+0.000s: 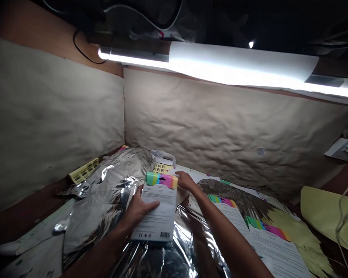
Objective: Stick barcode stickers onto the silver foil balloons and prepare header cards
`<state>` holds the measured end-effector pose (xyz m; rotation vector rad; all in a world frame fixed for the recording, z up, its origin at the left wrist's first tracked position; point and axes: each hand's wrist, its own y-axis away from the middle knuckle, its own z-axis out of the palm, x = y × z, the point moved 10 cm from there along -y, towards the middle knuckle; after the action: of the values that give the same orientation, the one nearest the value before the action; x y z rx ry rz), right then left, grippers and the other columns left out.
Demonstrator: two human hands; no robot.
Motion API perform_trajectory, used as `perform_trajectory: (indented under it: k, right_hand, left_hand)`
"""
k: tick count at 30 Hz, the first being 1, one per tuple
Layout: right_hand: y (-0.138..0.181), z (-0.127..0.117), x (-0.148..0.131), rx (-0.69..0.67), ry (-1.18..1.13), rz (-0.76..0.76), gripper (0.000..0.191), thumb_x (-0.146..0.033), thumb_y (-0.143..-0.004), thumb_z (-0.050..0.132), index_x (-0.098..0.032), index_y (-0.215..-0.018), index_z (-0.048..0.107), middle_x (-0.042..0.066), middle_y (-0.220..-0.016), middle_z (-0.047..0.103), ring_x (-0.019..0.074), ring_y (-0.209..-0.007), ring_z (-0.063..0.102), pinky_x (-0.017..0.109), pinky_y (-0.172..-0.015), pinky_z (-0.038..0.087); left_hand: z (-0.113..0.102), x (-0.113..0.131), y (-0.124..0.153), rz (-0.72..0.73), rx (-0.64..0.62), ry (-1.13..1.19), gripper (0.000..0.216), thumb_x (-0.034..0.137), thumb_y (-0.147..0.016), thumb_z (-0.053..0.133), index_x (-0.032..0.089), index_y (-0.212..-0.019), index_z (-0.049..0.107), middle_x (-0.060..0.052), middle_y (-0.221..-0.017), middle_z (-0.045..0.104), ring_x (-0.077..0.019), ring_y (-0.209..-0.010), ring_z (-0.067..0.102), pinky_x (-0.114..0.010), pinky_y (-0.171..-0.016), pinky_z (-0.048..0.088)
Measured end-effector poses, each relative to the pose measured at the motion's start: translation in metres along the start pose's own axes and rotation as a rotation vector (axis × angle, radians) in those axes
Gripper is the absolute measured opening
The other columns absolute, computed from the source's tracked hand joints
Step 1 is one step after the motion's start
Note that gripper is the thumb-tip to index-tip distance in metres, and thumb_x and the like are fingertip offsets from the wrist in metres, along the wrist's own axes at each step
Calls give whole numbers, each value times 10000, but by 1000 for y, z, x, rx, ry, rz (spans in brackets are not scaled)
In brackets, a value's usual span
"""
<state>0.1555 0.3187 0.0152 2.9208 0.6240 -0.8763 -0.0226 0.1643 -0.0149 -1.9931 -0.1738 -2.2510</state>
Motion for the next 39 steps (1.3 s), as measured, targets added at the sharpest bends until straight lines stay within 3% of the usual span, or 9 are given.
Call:
perform_trajectory:
  k: [2, 5, 9, 13, 17, 23, 29, 34, 39]
  right_hand:
    - [-1, 18, 3, 25, 99, -15, 336, -371, -770, 699, -207, -1061, 725, 100, -1180, 690, 292, -1104, 602, 353, -919, 442]
    - [8, 25, 11, 77, 227, -23, 247, -341, -884, 570, -225, -1048, 714, 75, -1165, 694, 262, -1089, 595, 329, -891, 425]
    - [19, 13, 20, 121, 355, -33, 285, -319, -964, 437, -234, -994, 708, 68, -1099, 711, 237, -1003, 621, 314, -828, 423]
    - [20, 6, 13, 159, 430, -72, 290, -331, -979, 421, -235, -1102, 665, 67, -1169, 685, 226, -1066, 588, 306, -837, 425]
    - [11, 27, -8, 126, 474, -168, 227, -367, -915, 567, -242, -1077, 665, 48, -1143, 692, 215, -1075, 579, 285, -813, 440]
    - [5, 33, -20, 204, 504, -215, 218, -258, -961, 502, -161, -880, 680, 60, -937, 717, 184, -852, 644, 288, -726, 456]
    - [51, 3, -53, 410, 422, -355, 293, -233, -997, 405, -164, -1001, 689, 99, -1037, 726, 194, -914, 664, 274, -764, 457]
    - [107, 26, -97, 337, 329, -619, 244, -284, -980, 480, -199, -977, 710, 59, -1032, 740, 176, -881, 654, 271, -769, 493]
    - [127, 32, -112, 292, 267, -709, 218, -263, -971, 503, -213, -1022, 709, 69, -1027, 743, 209, -864, 638, 323, -731, 526]
  left_hand:
    - [-20, 3, -10, 54, 132, -114, 1013, 226, -598, 852, 207, -1445, 297, -145, -1236, 623, -276, -1069, 635, -410, -965, 468]
    - [-32, 4, -18, 79, 181, -305, 1086, 222, -641, 805, 247, -1516, 161, -141, -1301, 559, -278, -1118, 598, -429, -1012, 415]
    - [-28, 4, -22, 129, 111, -465, 782, 260, -717, 723, 252, -1441, 429, -106, -1210, 556, -280, -1104, 584, -424, -1012, 410]
    - [-21, 0, -26, 166, 34, -411, 385, 296, -718, 717, 227, -1096, 740, -89, -1156, 576, -274, -1123, 575, -397, -1063, 375]
    - [-20, -7, -30, 147, 18, -353, 270, 313, -695, 737, 171, -920, 781, -111, -1116, 656, -281, -1075, 612, -401, -1047, 397]
    - [-15, -14, -33, 110, -46, -281, 243, 314, -687, 722, 143, -849, 781, -112, -928, 750, -279, -946, 680, -378, -931, 480]
    - [-16, -20, -33, 53, -39, -241, 292, 343, -672, 719, 136, -869, 782, -117, -918, 759, -283, -912, 691, -362, -859, 503]
    - [-17, -22, -33, 3, -10, -240, 262, 327, -713, 642, 143, -827, 789, -93, -883, 761, -264, -908, 682, -332, -841, 487]
    - [-15, -21, -31, -13, -26, -236, 362, 450, -757, 611, 123, -734, 766, -73, -762, 733, -240, -788, 656, -310, -726, 464]
